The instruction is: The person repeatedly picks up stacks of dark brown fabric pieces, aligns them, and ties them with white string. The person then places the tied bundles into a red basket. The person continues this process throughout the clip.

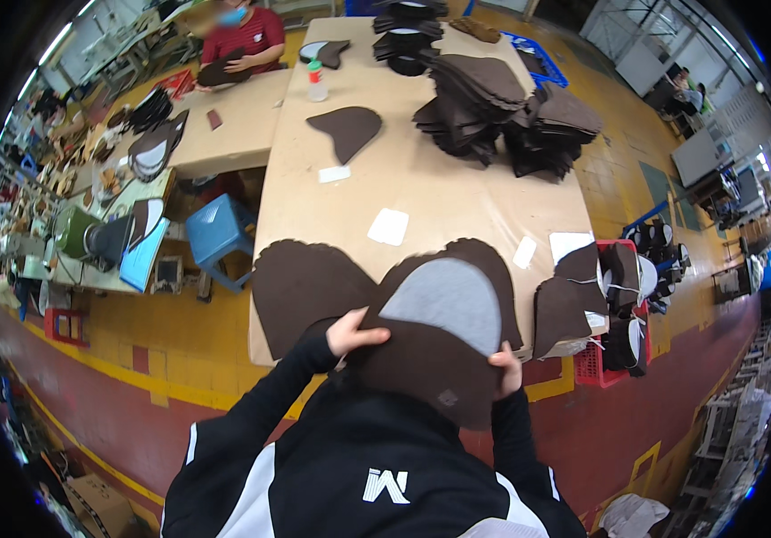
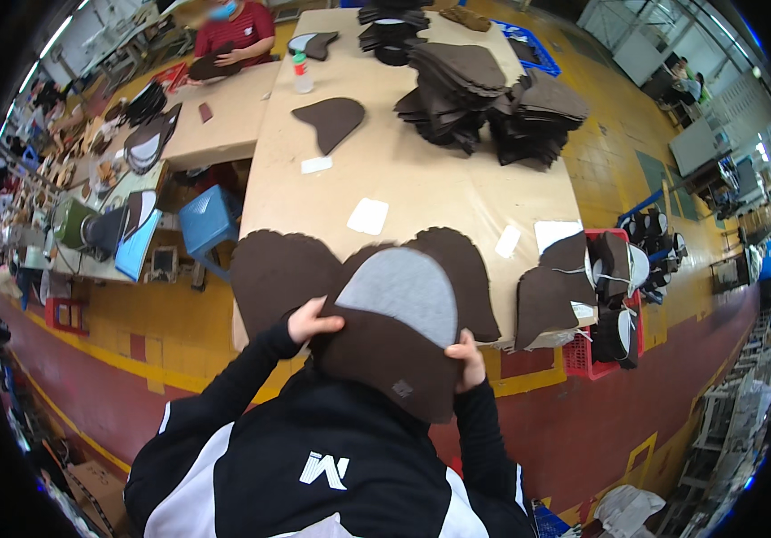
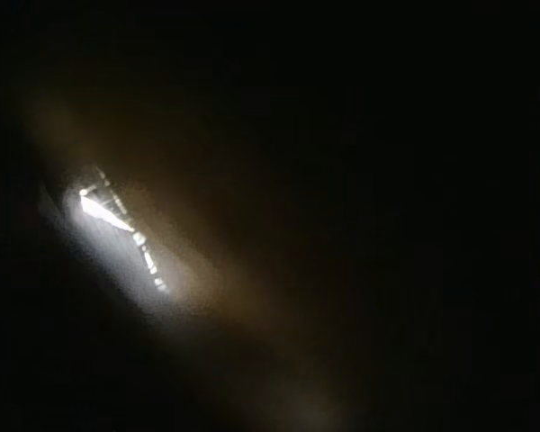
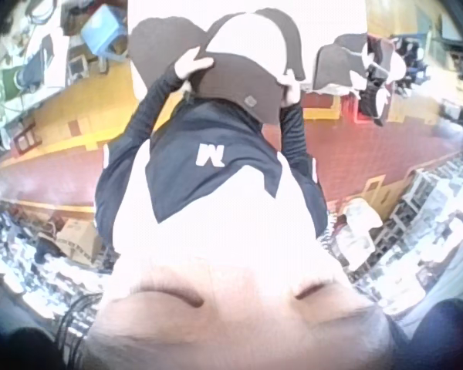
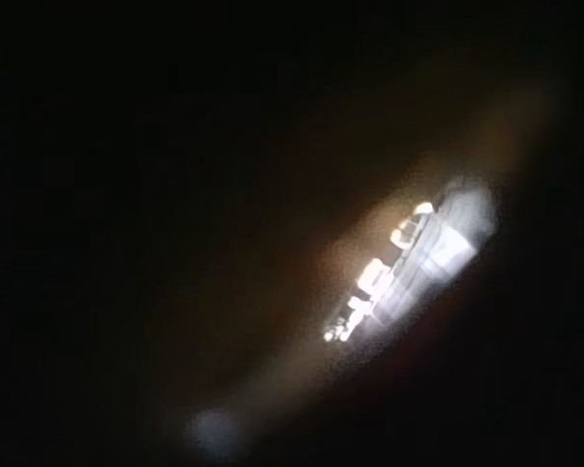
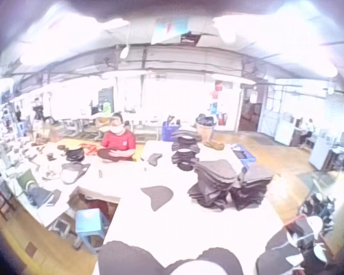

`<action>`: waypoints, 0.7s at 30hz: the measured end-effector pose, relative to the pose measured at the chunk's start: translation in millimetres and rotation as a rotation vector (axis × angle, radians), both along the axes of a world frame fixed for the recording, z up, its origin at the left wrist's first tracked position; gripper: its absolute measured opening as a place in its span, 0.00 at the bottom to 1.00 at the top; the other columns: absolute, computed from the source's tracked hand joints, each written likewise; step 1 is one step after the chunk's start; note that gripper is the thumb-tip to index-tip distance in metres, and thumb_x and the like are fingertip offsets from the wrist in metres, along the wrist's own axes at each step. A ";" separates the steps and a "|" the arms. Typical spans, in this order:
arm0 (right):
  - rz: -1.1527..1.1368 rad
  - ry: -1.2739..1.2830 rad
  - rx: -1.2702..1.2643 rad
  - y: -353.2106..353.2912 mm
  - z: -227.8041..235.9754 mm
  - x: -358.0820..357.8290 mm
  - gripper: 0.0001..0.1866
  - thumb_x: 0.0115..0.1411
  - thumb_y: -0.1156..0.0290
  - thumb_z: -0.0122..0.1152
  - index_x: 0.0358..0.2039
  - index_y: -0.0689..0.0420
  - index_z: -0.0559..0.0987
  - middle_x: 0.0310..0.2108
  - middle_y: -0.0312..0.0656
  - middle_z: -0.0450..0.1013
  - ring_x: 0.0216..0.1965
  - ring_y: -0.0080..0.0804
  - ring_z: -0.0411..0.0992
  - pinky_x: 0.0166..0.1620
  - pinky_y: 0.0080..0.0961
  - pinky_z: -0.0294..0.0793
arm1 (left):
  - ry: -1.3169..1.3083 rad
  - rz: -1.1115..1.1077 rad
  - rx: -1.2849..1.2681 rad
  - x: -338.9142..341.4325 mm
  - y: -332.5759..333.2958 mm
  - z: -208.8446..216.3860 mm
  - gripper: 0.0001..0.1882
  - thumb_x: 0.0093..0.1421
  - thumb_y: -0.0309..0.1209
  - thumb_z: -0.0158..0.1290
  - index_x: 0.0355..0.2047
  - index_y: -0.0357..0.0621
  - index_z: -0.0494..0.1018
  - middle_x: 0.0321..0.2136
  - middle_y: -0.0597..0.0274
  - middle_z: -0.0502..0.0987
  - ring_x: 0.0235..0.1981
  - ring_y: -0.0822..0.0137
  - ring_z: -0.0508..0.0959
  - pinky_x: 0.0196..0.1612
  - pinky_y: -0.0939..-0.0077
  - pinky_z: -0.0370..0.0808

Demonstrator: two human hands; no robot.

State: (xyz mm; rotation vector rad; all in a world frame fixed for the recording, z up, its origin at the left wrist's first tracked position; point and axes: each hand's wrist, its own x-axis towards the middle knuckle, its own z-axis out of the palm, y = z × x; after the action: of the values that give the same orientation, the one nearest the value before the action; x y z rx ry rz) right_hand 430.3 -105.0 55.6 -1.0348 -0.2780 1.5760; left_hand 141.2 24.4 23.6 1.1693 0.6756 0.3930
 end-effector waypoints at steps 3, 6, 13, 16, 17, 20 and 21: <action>0.413 -0.502 -0.045 -23.7 -20.7 12.0 0.36 0.50 0.70 0.69 0.57 0.65 0.64 0.52 0.44 0.70 0.52 0.31 0.68 0.56 0.27 0.66 | 0.204 0.102 0.065 -1.1 -51.0 -25.5 0.35 0.56 0.43 0.61 0.58 0.35 0.63 0.49 0.52 0.74 0.50 0.65 0.73 0.54 0.72 0.69; 0.353 -0.240 -0.185 -42.0 -20.5 23.2 0.37 0.50 0.70 0.71 0.58 0.64 0.64 0.53 0.44 0.68 0.55 0.31 0.65 0.58 0.27 0.63 | 0.437 0.107 0.121 20.1 -83.3 -24.0 0.48 0.52 0.47 0.64 0.63 0.35 0.53 0.53 0.42 0.70 0.55 0.55 0.71 0.57 0.68 0.67; 0.310 -0.493 0.132 -6.9 0.6 104.7 0.45 0.39 0.76 0.77 0.58 0.63 0.63 0.52 0.44 0.69 0.54 0.32 0.67 0.59 0.31 0.63 | 0.340 0.286 0.649 99.1 -59.3 40.0 0.56 0.45 0.41 0.68 0.66 0.35 0.47 0.60 0.40 0.62 0.60 0.49 0.66 0.59 0.66 0.65; 0.309 -0.687 0.367 30.9 -8.6 142.5 0.45 0.39 0.77 0.77 0.58 0.63 0.63 0.52 0.43 0.69 0.52 0.32 0.69 0.58 0.32 0.65 | 0.195 0.399 0.774 130.6 -41.0 42.1 0.51 0.40 0.26 0.68 0.64 0.37 0.55 0.58 0.44 0.66 0.58 0.51 0.69 0.58 0.68 0.67; 0.308 -0.675 0.413 41.6 -10.8 150.7 0.45 0.40 0.78 0.77 0.58 0.63 0.62 0.52 0.43 0.70 0.51 0.32 0.69 0.58 0.32 0.65 | 0.137 0.405 0.762 137.4 -34.7 37.2 0.49 0.39 0.24 0.68 0.63 0.38 0.57 0.56 0.46 0.67 0.56 0.53 0.71 0.57 0.68 0.68; 0.347 -0.799 0.730 88.5 -81.7 170.1 0.52 0.38 0.80 0.73 0.62 0.55 0.53 0.57 0.49 0.63 0.57 0.40 0.64 0.60 0.35 0.63 | 0.170 0.438 0.838 157.8 -22.4 -10.4 0.48 0.39 0.24 0.66 0.63 0.40 0.57 0.46 0.55 0.72 0.50 0.54 0.71 0.57 0.68 0.65; 0.329 -0.933 0.776 98.6 -87.2 166.4 0.55 0.37 0.78 0.73 0.63 0.53 0.50 0.58 0.50 0.61 0.59 0.42 0.62 0.60 0.36 0.61 | 0.159 0.465 0.887 167.3 -18.8 -30.5 0.49 0.40 0.25 0.66 0.63 0.40 0.56 0.45 0.56 0.73 0.50 0.54 0.71 0.58 0.67 0.63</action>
State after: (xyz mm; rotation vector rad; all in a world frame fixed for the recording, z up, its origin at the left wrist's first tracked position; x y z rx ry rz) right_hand 596.7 -6.4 -31.6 -1.0366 -1.6188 0.9739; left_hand 308.5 5.6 -6.9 1.8914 0.9532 1.0721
